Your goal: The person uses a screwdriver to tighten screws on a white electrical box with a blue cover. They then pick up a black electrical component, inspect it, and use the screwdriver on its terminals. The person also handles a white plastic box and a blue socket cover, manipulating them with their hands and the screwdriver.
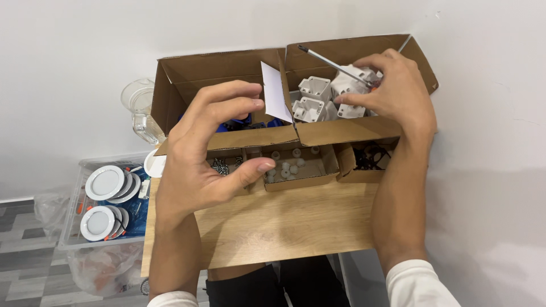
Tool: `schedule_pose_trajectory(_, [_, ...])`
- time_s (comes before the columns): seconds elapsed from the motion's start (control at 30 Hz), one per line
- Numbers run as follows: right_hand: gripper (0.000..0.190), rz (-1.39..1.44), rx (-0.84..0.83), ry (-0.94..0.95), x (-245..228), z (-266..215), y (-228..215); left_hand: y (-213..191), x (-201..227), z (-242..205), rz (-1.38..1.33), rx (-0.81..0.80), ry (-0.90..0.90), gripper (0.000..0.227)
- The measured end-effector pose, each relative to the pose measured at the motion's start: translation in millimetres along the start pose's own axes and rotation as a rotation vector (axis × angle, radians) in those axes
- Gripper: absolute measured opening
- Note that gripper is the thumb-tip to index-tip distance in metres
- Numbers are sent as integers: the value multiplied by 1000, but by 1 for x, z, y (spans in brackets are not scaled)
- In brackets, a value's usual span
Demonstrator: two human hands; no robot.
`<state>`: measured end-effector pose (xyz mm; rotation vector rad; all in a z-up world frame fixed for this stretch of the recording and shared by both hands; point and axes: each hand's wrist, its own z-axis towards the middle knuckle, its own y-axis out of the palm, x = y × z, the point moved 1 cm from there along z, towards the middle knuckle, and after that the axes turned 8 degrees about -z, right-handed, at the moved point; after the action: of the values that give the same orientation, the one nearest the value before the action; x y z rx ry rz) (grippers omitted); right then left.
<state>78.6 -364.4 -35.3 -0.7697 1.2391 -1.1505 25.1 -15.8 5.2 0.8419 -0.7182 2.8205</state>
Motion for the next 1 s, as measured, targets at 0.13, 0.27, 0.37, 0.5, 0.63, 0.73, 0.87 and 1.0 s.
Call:
schedule_pose_trajectory(0.13, [74, -14, -75, 24, 6, 3, 5, 2, -3, 0, -20, -8, 13, 53])
schedule_pose_trajectory(0.27, [54, 20, -20, -28, 7, 3, 2, 2, -2, -1, -16, -7, 28, 52])
schedule_pose_trajectory(0.37, [45, 40, 47, -106, 10, -3, -2, 1, -1, -1, -4, 2, 41, 50])
schedule_pose_trajectory(0.5, [25, 57, 60, -350, -5, -24, -19, 1, 7, -2, 13, 5, 107, 47])
schedule_pose_trajectory(0.63, [19, 162, -5, -536, -46, -57, -28, 11, 16, -14, -7, -28, 190, 49])
schedule_pose_trajectory(0.73, [28, 185, -171, -617, -72, -81, -10, 17, 37, -27, -28, -104, 178, 49])
schedule_pose_trajectory(0.87, [30, 193, -297, -838, -90, -127, 46, 27, 47, -79, -141, -257, 109, 40])
schedule_pose_trajectory(1.0, [21, 142, -201, -695, -89, -174, 107, 22, 35, -167, -329, -315, -134, 30])
